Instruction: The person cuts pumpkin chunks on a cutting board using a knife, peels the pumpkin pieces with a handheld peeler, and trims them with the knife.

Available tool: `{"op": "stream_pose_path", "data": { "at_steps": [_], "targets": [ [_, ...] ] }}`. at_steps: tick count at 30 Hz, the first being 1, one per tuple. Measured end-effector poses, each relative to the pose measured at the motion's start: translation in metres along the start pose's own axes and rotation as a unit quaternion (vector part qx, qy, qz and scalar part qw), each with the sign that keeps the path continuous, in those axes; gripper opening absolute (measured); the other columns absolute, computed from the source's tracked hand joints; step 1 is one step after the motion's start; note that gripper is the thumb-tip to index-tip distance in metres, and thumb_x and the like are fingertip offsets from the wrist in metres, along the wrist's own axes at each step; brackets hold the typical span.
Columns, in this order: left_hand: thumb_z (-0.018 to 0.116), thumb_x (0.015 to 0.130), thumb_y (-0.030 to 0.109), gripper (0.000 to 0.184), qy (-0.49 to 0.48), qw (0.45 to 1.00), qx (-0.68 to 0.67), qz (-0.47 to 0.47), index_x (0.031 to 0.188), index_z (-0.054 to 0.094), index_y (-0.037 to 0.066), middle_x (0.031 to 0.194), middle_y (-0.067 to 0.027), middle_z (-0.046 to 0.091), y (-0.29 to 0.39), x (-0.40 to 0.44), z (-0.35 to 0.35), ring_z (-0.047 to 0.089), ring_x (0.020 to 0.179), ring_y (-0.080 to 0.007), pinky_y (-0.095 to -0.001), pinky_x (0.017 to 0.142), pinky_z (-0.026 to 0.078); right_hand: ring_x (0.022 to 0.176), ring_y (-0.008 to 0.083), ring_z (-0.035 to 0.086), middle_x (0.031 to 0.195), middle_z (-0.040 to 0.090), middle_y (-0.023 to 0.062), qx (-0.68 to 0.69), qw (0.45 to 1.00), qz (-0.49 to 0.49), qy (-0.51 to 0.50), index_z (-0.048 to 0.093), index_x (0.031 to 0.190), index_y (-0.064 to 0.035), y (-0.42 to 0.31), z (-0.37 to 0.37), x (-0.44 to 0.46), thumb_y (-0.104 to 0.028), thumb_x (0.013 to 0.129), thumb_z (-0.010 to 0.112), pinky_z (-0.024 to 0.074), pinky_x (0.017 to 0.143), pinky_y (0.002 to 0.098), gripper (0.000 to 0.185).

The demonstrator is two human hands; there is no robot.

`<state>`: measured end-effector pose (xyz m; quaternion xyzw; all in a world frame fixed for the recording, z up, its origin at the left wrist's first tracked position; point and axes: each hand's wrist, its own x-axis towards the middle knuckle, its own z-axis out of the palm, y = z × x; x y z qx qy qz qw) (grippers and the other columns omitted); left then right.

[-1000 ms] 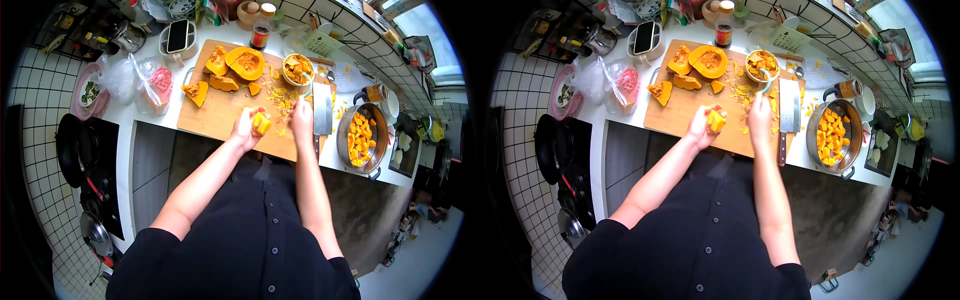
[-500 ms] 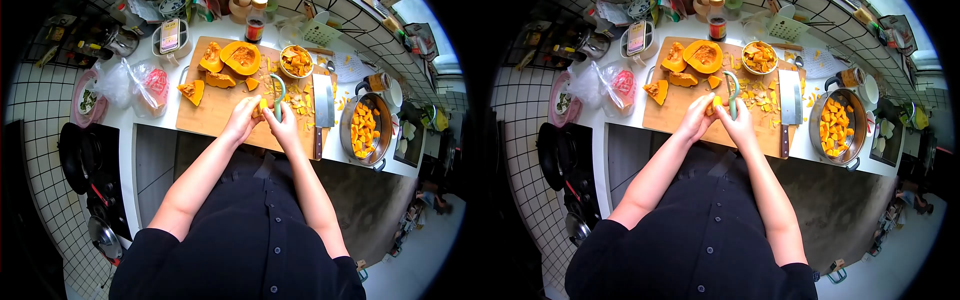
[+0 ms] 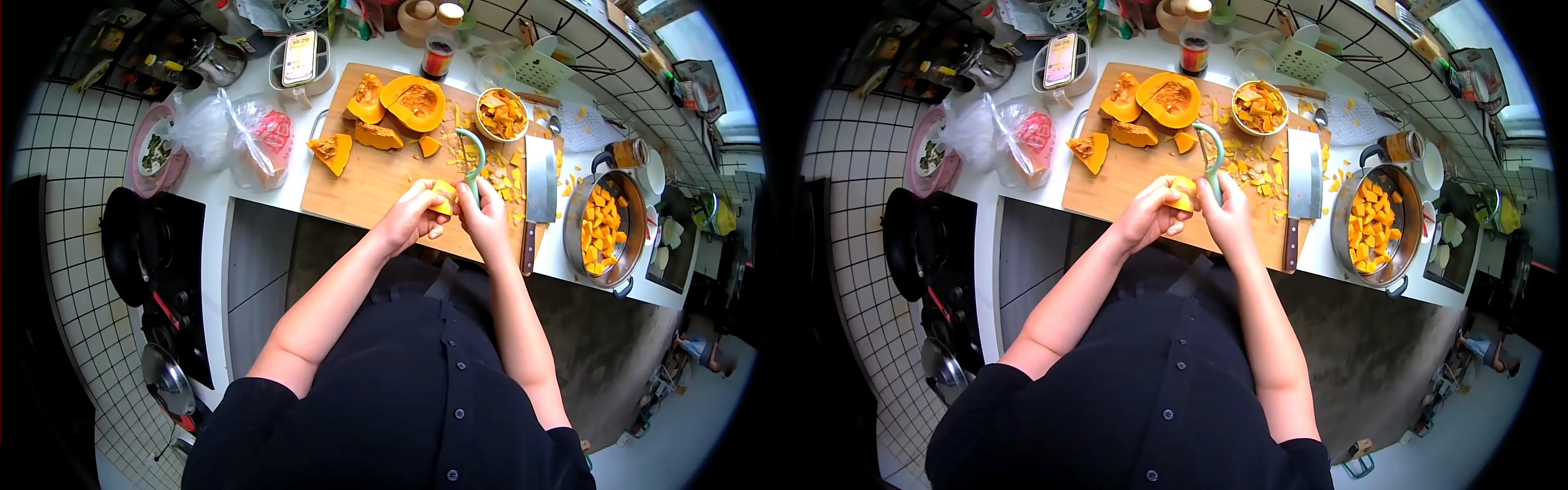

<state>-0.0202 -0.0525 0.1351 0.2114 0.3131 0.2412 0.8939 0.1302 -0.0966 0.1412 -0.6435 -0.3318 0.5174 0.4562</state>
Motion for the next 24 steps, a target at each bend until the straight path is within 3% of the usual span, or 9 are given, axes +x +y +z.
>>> {"op": "stream_pose_path", "data": {
  "at_steps": [4, 5, 8, 13, 16, 23, 24],
  "targets": [
    [0.046, 0.087, 0.009, 0.028, -0.008, 0.999, 0.051, 0.010, 0.115, 0.042, 0.005, 0.098, -0.0138, 0.057, 0.012, -0.013, 0.006, 0.045, 0.069, -0.0097, -0.0215, 0.056, 0.040, 0.050, 0.0017, 0.035, 0.062, 0.042, -0.0060, 0.039, 0.998, -0.016, -0.036, 0.054, 0.111, -0.0059, -0.014, -0.005, -0.006, -0.021, 0.098, 0.049, 0.0270, 0.045, 0.0183, 0.021],
    [0.047, 0.087, 0.009, 0.029, -0.013, 0.999, 0.050, 0.011, 0.116, 0.042, 0.005, 0.099, -0.0138, 0.057, 0.014, -0.016, 0.006, 0.045, 0.069, -0.0091, -0.0211, 0.056, 0.039, 0.053, 0.0022, 0.034, 0.063, 0.039, -0.0059, 0.039, 0.998, -0.013, -0.043, 0.051, 0.113, -0.0063, -0.020, -0.005, -0.010, -0.019, 0.098, 0.047, 0.0272, 0.047, 0.0180, 0.020],
    [0.048, 0.087, 0.008, 0.033, -0.027, 0.998, 0.047, 0.014, 0.119, 0.041, 0.005, 0.099, -0.0130, 0.057, 0.024, -0.029, 0.009, 0.043, 0.067, -0.0078, -0.0198, 0.056, 0.038, 0.058, 0.0055, 0.040, 0.066, 0.046, -0.0012, -0.021, 0.999, -0.017, -0.038, 0.054, 0.109, -0.0046, -0.028, -0.010, -0.020, -0.019, 0.096, 0.051, 0.0332, 0.053, 0.0231, 0.020],
    [0.051, 0.088, 0.007, 0.033, -0.022, 0.994, 0.100, 0.036, 0.120, 0.040, 0.004, 0.093, -0.0091, 0.057, 0.038, -0.044, 0.018, 0.041, 0.062, -0.0059, -0.0189, 0.054, 0.035, 0.061, 0.0119, 0.043, 0.067, 0.048, 0.0049, -0.144, 0.984, -0.058, -0.086, 0.055, 0.096, -0.0008, -0.033, -0.021, -0.030, -0.020, 0.092, 0.056, 0.0371, 0.056, 0.0271, 0.019],
    [0.052, 0.091, 0.009, 0.033, -0.008, 0.989, 0.143, 0.039, 0.122, 0.040, 0.006, 0.093, -0.0076, 0.056, 0.043, -0.051, 0.025, 0.040, 0.060, -0.0051, -0.0181, 0.052, 0.033, 0.061, 0.0149, 0.045, 0.067, 0.050, 0.0078, -0.154, 0.980, -0.067, -0.105, 0.055, 0.097, -0.0012, -0.053, -0.017, -0.040, -0.021, 0.092, 0.057, 0.0389, 0.057, 0.0281, 0.020],
    [0.051, 0.093, 0.014, 0.032, 0.052, 0.958, 0.274, 0.072, 0.122, 0.039, 0.009, 0.083, -0.0015, 0.052, 0.044, -0.057, 0.034, 0.038, 0.058, -0.0032, -0.0182, 0.049, 0.031, 0.062, 0.0368, 0.059, 0.064, 0.056, 0.0172, -0.321, 0.928, -0.151, -0.117, 0.054, 0.090, -0.0053, -0.080, -0.016, -0.046, -0.022, 0.090, 0.058, 0.0445, 0.054, 0.0421, 0.017],
    [0.051, 0.093, 0.014, 0.031, 0.052, 0.955, 0.283, 0.078, 0.121, 0.039, 0.009, 0.082, -0.0007, 0.051, 0.044, -0.056, 0.034, 0.038, 0.058, -0.0031, -0.0181, 0.049, 0.031, 0.062, 0.0366, 0.059, 0.064, 0.056, 0.0168, -0.336, 0.920, -0.164, -0.118, 0.053, 0.089, -0.0057, -0.082, -0.016, -0.047, -0.022, 0.090, 0.058, 0.0444, 0.054, 0.0424, 0.017]
  ]
}}
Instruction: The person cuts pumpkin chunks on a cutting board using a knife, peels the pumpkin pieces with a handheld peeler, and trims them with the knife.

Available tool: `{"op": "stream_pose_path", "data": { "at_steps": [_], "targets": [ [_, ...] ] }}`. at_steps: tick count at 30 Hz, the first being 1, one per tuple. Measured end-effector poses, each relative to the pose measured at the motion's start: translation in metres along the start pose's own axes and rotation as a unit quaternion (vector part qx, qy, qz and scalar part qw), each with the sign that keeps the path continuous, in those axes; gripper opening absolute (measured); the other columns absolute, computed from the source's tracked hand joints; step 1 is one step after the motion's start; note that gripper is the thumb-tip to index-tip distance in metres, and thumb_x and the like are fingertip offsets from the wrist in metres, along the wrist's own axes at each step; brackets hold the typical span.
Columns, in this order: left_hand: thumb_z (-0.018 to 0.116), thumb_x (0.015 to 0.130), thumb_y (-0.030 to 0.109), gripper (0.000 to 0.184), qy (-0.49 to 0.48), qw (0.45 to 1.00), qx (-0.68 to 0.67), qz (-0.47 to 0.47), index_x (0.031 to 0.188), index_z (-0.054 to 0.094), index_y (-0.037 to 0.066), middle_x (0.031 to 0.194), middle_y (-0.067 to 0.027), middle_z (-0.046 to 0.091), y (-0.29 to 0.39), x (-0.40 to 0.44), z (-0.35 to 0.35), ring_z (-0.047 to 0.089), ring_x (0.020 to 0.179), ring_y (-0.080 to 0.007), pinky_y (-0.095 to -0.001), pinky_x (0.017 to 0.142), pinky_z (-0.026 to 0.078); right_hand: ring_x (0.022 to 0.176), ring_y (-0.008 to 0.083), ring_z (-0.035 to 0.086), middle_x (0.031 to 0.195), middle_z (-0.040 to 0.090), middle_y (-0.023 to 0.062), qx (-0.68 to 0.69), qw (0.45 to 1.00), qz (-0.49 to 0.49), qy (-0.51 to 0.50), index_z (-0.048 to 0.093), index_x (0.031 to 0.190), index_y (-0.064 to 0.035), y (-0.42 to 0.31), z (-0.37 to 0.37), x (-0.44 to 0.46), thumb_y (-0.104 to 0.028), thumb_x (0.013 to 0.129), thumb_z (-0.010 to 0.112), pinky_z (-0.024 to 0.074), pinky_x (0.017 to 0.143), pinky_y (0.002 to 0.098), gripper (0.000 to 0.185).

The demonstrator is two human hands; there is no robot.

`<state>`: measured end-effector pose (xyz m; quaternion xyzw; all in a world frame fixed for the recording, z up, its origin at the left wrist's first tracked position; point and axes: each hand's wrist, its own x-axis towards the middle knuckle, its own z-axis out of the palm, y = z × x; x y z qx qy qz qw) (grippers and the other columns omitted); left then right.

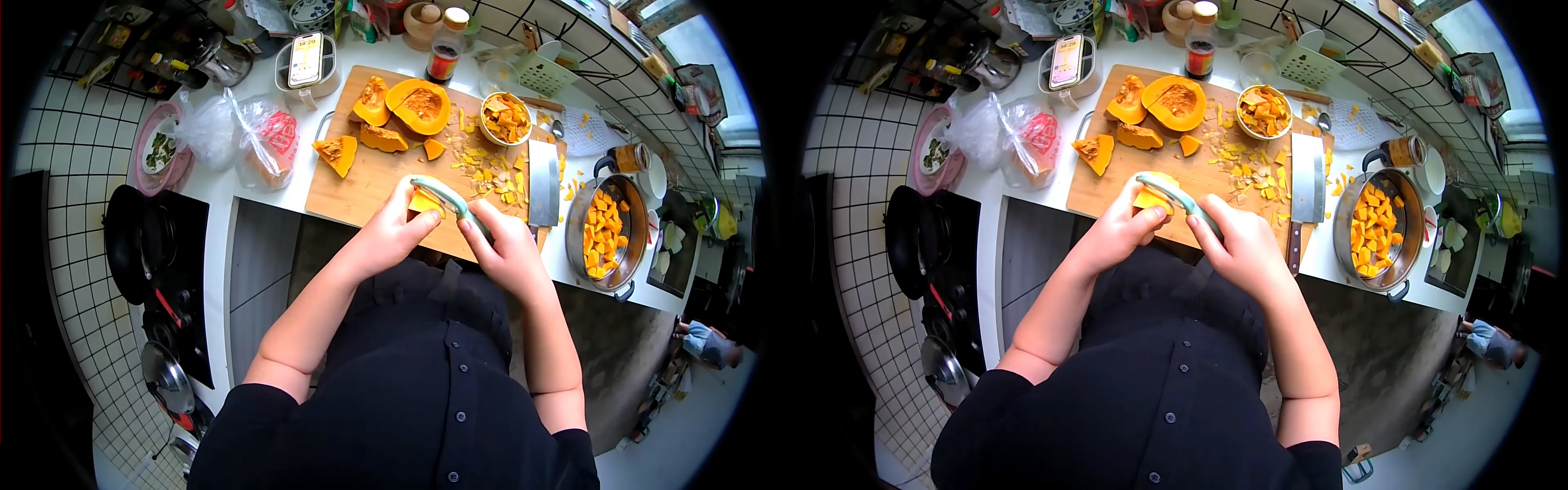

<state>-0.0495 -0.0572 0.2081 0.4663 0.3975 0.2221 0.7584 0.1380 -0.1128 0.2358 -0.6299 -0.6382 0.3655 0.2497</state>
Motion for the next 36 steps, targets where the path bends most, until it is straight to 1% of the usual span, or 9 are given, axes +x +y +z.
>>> {"op": "stream_pose_path", "data": {
  "at_steps": [12, 14, 16, 19, 24, 26, 28, 30, 36],
  "targets": [
    [0.049, 0.091, 0.015, 0.030, 0.033, 0.997, -0.013, 0.064, 0.119, 0.041, 0.008, 0.081, 0.0028, 0.047, 0.000, 0.002, 0.011, 0.036, 0.061, -0.0011, -0.0169, 0.050, 0.029, 0.057, 0.0318, 0.059, 0.059, 0.054, 0.0131, -0.154, 0.982, -0.103, 0.032, 0.048, 0.085, -0.0084, -0.002, -0.009, 0.003, -0.023, 0.090, 0.058, 0.0450, 0.050, 0.0423, 0.019],
    [0.050, 0.091, 0.011, 0.027, 0.048, 0.995, 0.008, 0.087, 0.115, 0.042, 0.002, 0.095, -0.0058, 0.053, 0.002, 0.001, 0.012, 0.047, 0.085, -0.0100, -0.0252, 0.074, 0.039, 0.056, 0.0305, 0.059, 0.059, 0.054, 0.0123, -0.176, 0.977, -0.113, 0.031, 0.048, 0.085, -0.0086, -0.001, -0.010, 0.004, -0.023, 0.090, 0.058, 0.0452, 0.050, 0.0418, 0.019],
    [0.050, 0.091, 0.010, 0.026, 0.060, 0.993, 0.020, 0.102, 0.113, 0.043, -0.001, 0.103, -0.0106, 0.055, 0.006, 0.001, 0.013, 0.053, 0.099, -0.0151, -0.0297, 0.088, 0.043, 0.056, 0.0294, 0.059, 0.059, 0.055, 0.0114, -0.178, 0.975, -0.120, 0.058, 0.048, 0.086, -0.0087, 0.000, -0.005, 0.004, -0.023, 0.090, 0.058, 0.0453, 0.049, 0.0410, 0.018],
    [0.050, 0.091, 0.009, 0.025, 0.080, 0.990, 0.023, 0.112, 0.113, 0.043, -0.001, 0.105, -0.0116, 0.056, 0.008, 0.003, 0.016, 0.054, 0.100, -0.0162, -0.0305, 0.089, 0.043, 0.058, 0.0338, 0.059, 0.063, 0.056, 0.0146, -0.160, 0.979, -0.091, 0.082, 0.050, 0.089, -0.0068, -0.002, 0.005, 0.003, -0.018, 0.088, 0.060, 0.0455, 0.051, 0.0417, 0.015],
    [0.048, 0.090, 0.008, 0.024, 0.099, 0.988, 0.003, 0.115, 0.113, 0.044, 0.000, 0.103, -0.0096, 0.055, 0.008, 0.004, 0.019, 0.053, 0.095, -0.0141, -0.0291, 0.086, 0.043, 0.059, 0.0361, 0.058, 0.064, 0.057, 0.0161, -0.159, 0.978, -0.059, 0.122, 0.052, 0.092, -0.0057, -0.009, 0.018, 0.002, -0.016, 0.087, 0.061, 0.0459, 0.052, 0.0426, 0.014],
    [0.048, 0.090, 0.008, 0.024, 0.092, 0.989, -0.016, 0.112, 0.113, 0.044, 0.001, 0.101, -0.0082, 0.055, 0.007, 0.004, 0.018, 0.052, 0.092, -0.0125, -0.0281, 0.084, 0.044, 0.057, 0.0311, 0.059, 0.064, 0.057, 0.0123, -0.205, 0.964, -0.101, 0.135, 0.055, 0.095, -0.0070, -0.005, 0.014, 0.005, -0.018, 0.087, 0.062, 0.0464, 0.050, 0.0400, 0.016],
    [0.048, 0.090, 0.010, 0.025, 0.081, 0.990, -0.039, 0.109, 0.114, 0.043, 0.004, 0.094, -0.0046, 0.053, 0.006, 0.005, 0.016, 0.046, 0.081, -0.0082, -0.0237, 0.072, 0.039, 0.055, 0.0248, 0.059, 0.063, 0.056, 0.0072, -0.261, 0.941, -0.159, 0.142, 0.054, 0.092, -0.0092, 0.002, 0.002, 0.013, -0.023, 0.087, 0.062, 0.0465, 0.047, 0.0366, 0.017],
    [0.047, 0.091, 0.013, 0.027, 0.066, 0.990, -0.065, 0.107, 0.117, 0.042, 0.009, 0.084, 0.0011, 0.049, 0.007, 0.007, 0.016, 0.036, 0.060, -0.0012, -0.0161, 0.052, 0.030, 0.055, 0.0243, 0.059, 0.064, 0.056, 0.0069, -0.270, 0.940, -0.159, 0.133, 0.055, 0.093, -0.0090, 0.003, -0.003, 0.014, -0.024, 0.087, 0.062, 0.0463, 0.047, 0.0359, 0.018],
    [0.046, 0.091, 0.014, 0.027, 0.105, 0.984, -0.017, 0.144, 0.118, 0.041, 0.010, 0.084, 0.0008, 0.049, 0.009, 0.012, 0.021, 0.036, 0.061, -0.0014, -0.0159, 0.052, 0.030, 0.054, 0.0245, 0.059, 0.063, 0.056, 0.0072, -0.208, 0.954, -0.116, 0.185, 0.054, 0.095, -0.0092, 0.003, 0.020, 0.015, -0.023, 0.087, 0.062, 0.0469, 0.047, 0.0355, 0.018]
  ]
}}
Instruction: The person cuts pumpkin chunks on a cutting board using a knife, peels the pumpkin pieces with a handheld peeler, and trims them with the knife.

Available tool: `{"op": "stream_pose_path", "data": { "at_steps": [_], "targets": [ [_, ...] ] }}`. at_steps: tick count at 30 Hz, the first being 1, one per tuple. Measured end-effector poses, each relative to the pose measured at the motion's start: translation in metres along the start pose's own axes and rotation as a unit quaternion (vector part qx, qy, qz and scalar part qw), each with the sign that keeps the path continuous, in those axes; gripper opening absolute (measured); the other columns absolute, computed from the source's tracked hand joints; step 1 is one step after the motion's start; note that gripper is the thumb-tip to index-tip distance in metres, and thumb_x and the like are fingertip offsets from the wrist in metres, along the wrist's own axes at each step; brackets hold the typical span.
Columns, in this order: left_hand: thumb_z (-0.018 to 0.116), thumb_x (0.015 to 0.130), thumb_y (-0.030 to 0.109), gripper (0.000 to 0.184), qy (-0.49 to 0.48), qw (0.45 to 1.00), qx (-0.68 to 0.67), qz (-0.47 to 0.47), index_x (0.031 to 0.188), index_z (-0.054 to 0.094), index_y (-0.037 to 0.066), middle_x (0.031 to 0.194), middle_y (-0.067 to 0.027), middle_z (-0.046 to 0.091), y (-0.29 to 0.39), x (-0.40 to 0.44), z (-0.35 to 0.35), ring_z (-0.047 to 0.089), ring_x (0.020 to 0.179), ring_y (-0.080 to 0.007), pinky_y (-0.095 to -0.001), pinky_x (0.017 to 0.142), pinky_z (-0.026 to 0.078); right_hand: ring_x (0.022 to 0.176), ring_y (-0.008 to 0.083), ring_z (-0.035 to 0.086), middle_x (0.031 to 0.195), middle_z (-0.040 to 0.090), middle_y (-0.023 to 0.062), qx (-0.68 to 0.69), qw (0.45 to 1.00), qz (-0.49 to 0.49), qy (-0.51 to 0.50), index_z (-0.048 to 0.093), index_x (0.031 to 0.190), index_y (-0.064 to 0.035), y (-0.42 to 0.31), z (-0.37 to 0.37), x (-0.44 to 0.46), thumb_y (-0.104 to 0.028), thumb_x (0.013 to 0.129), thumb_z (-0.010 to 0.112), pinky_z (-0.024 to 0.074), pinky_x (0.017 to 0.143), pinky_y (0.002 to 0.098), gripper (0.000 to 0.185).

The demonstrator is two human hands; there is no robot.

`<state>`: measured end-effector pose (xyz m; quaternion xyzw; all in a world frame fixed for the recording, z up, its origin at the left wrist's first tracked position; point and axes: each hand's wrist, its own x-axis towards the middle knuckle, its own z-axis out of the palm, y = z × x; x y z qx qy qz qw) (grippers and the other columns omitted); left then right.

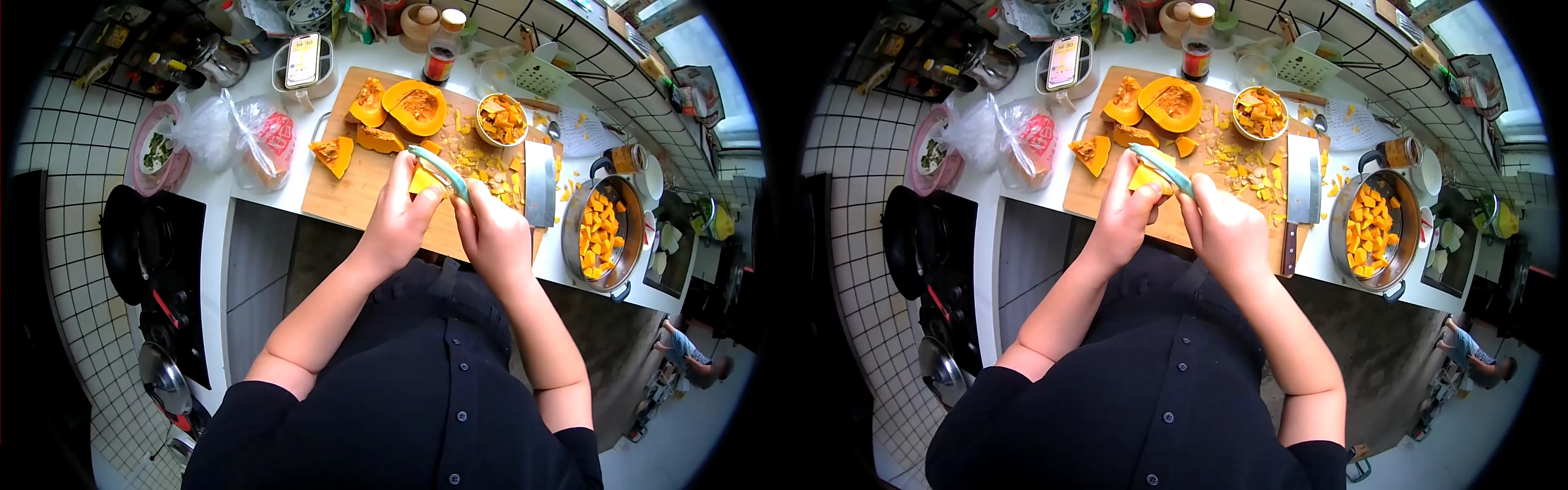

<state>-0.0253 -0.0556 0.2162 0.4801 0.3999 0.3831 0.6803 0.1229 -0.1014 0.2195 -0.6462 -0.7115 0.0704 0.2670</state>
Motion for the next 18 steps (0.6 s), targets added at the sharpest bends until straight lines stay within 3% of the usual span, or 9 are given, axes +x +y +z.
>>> {"op": "stream_pose_path", "data": {
  "at_steps": [6, 8, 14, 18],
  "targets": [
    [0.046, 0.092, 0.014, 0.026, -0.025, 0.994, -0.083, -0.069, 0.117, 0.041, 0.010, 0.084, 0.0009, 0.050, -0.001, -0.002, -0.005, 0.037, 0.063, -0.0014, -0.0159, 0.053, 0.030, 0.052, 0.0215, 0.058, 0.063, 0.055, 0.0047, -0.080, 0.995, -0.060, 0.011, 0.056, 0.091, -0.0102, 0.008, -0.009, 0.010, -0.027, 0.085, 0.064, 0.0456, 0.046, 0.0332, 0.020],
    [0.045, 0.092, 0.014, 0.026, -0.022, 0.996, -0.073, -0.041, 0.117, 0.041, 0.010, 0.085, 0.0006, 0.051, -0.005, 0.000, -0.004, 0.038, 0.065, -0.0014, -0.0159, 0.053, 0.030, 0.052, 0.0224, 0.058, 0.062, 0.055, 0.0053, -0.063, 0.996, -0.068, 0.018, 0.055, 0.090, -0.0099, 0.009, -0.010, 0.013, -0.027, 0.086, 0.063, 0.0457, 0.046, 0.0336, 0.019],
    [0.044, 0.092, 0.015, 0.025, 0.010, 0.999, -0.027, 0.027, 0.116, 0.041, 0.010, 0.085, 0.0005, 0.051, -0.010, 0.007, 0.002, 0.038, 0.065, -0.0016, -0.0160, 0.053, 0.029, 0.051, 0.0253, 0.058, 0.059, 0.055, 0.0075, -0.036, 0.998, 0.043, 0.009, 0.053, 0.087, -0.0095, -0.008, 0.005, 0.004, -0.023, 0.087, 0.062, 0.0456, 0.046, 0.0350, 0.016],
    [0.043, 0.092, 0.015, 0.023, -0.019, 0.995, -0.078, -0.053, 0.115, 0.041, 0.010, 0.085, 0.0008, 0.050, -0.012, 0.002, -0.003, 0.037, 0.065, -0.0016, -0.0160, 0.053, 0.029, 0.053, 0.0241, 0.058, 0.060, 0.054, 0.0063, -0.072, 0.997, -0.022, 0.013, 0.054, 0.087, -0.0100, 0.004, -0.001, 0.007, -0.025, 0.085, 0.064, 0.0457, 0.047, 0.0348, 0.017]
  ]
}}
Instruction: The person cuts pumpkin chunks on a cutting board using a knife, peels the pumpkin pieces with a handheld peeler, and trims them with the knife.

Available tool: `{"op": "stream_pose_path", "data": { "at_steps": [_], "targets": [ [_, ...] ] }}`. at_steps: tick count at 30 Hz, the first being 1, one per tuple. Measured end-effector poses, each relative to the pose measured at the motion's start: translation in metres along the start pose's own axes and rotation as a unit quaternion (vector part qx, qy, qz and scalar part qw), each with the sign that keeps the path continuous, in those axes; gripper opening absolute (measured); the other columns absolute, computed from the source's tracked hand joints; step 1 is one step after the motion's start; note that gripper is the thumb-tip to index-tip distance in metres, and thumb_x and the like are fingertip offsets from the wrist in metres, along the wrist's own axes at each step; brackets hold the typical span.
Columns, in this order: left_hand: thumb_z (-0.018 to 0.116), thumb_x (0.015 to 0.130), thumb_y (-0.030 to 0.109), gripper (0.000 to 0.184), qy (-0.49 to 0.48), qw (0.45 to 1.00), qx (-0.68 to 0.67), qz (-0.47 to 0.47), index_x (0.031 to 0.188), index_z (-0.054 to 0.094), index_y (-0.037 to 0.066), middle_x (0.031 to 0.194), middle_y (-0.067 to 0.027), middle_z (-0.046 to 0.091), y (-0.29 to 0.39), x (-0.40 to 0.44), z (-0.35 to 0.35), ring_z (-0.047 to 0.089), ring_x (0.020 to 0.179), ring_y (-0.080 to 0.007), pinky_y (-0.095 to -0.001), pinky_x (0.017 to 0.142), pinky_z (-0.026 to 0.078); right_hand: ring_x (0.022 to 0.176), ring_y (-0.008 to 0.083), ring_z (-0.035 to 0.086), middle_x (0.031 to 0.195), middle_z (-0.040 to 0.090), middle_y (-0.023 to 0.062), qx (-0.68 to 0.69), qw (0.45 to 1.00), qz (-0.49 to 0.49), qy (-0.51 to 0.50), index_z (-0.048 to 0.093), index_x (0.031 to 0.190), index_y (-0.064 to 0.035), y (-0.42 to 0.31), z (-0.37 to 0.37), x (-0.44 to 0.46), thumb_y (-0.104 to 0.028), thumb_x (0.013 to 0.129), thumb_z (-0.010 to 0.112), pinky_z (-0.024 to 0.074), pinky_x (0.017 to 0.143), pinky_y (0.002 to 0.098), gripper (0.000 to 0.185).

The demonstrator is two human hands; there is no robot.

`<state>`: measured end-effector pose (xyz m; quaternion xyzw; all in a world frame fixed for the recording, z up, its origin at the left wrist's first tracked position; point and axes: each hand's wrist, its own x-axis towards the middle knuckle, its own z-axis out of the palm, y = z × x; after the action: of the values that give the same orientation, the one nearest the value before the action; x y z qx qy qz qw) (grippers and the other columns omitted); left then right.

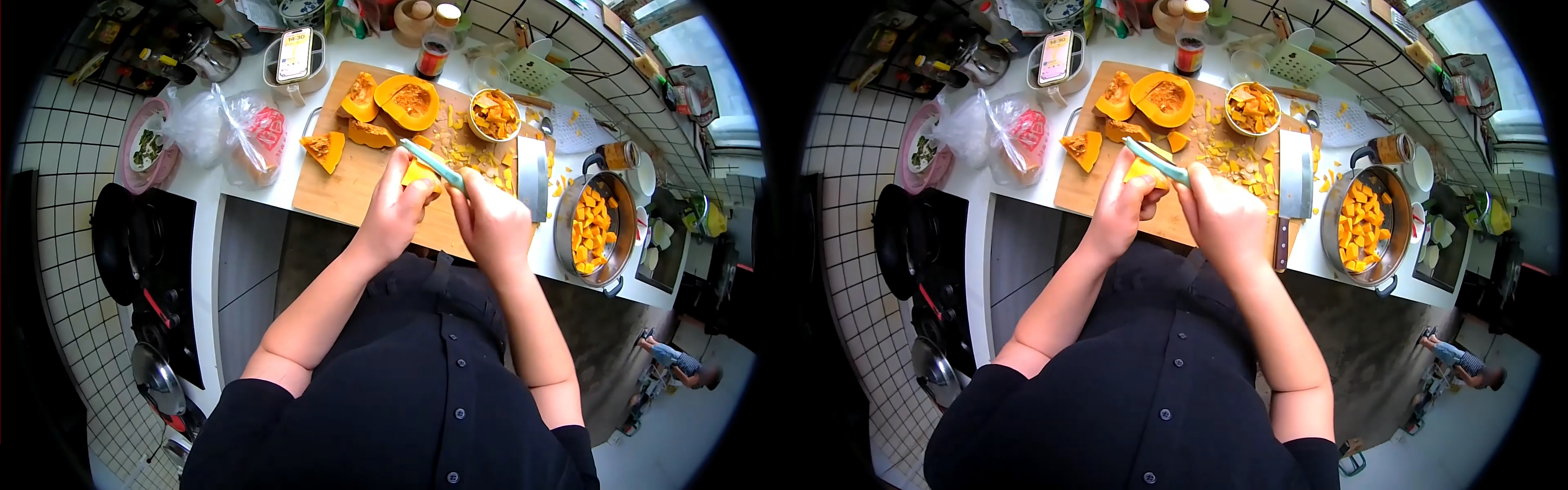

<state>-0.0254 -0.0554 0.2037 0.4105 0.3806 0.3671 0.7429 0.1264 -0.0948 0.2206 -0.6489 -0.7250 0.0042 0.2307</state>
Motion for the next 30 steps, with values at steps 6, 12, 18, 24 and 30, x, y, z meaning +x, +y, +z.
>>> {"op": "stream_pose_path", "data": {
  "at_steps": [6, 12, 18, 24, 30],
  "targets": [
    [0.042, 0.092, 0.015, 0.025, -0.014, 0.999, -0.010, 0.038, 0.117, 0.040, 0.010, 0.084, 0.0007, 0.048, 0.000, 0.002, 0.004, 0.037, 0.065, -0.0016, -0.0160, 0.053, 0.029, 0.054, 0.0274, 0.059, 0.062, 0.056, 0.0098, 0.056, 0.998, 0.028, -0.001, 0.053, 0.088, -0.0081, -0.002, 0.000, -0.001, -0.023, 0.088, 0.062, 0.0467, 0.047, 0.0369, 0.018],
    [0.042, 0.092, 0.014, 0.026, 0.001, 0.999, 0.010, 0.048, 0.117, 0.040, 0.010, 0.083, 0.0004, 0.047, -0.004, 0.002, 0.004, 0.035, 0.064, -0.0019, -0.0163, 0.052, 0.028, 0.054, 0.0300, 0.060, 0.061, 0.056, 0.0126, 0.122, 0.990, 0.074, -0.010, 0.051, 0.087, -0.0068, -0.012, 0.007, -0.009, -0.020, 0.089, 0.060, 0.0469, 0.048, 0.0391, 0.016],
    [0.043, 0.092, 0.014, 0.027, -0.060, 0.992, -0.109, -0.033, 0.118, 0.039, 0.008, 0.084, 0.0002, 0.048, 0.002, -0.006, 0.003, 0.036, 0.064, -0.0024, -0.0163, 0.053, 0.030, 0.055, 0.0239, 0.059, 0.064, 0.056, 0.0067, 0.007, 0.999, -0.021, 0.024, 0.056, 0.094, -0.0072, 0.006, -0.001, -0.008, -0.021, 0.085, 0.065, 0.0457, 0.047, 0.0344, 0.019],
    [0.046, 0.091, 0.013, 0.027, 0.015, 0.995, 0.050, 0.085, 0.117, 0.042, 0.006, 0.080, -0.0015, 0.050, -0.007, -0.001, 0.010, 0.039, 0.059, -0.0035, -0.0196, 0.051, 0.035, 0.057, 0.0303, 0.059, 0.064, 0.056, 0.0130, 0.132, 0.989, 0.059, 0.025, 0.054, 0.090, -0.0050, -0.008, 0.007, -0.014, -0.017, 0.088, 0.062, 0.0472, 0.050, 0.0377, 0.014],
    [0.044, 0.092, 0.015, 0.025, -0.048, 0.987, -0.123, -0.094, 0.116, 0.040, 0.010, 0.082, -0.0005, 0.046, -0.011, -0.009, 0.005, 0.034, 0.061, -0.0024, -0.0170, 0.050, 0.029, 0.057, 0.0280, 0.059, 0.063, 0.054, 0.0114, 0.046, 0.999, -0.021, 0.002, 0.054, 0.087, -0.0070, 0.017, -0.001, -0.017, -0.019, 0.086, 0.064, 0.0463, 0.050, 0.0368, 0.016]
  ]
}}
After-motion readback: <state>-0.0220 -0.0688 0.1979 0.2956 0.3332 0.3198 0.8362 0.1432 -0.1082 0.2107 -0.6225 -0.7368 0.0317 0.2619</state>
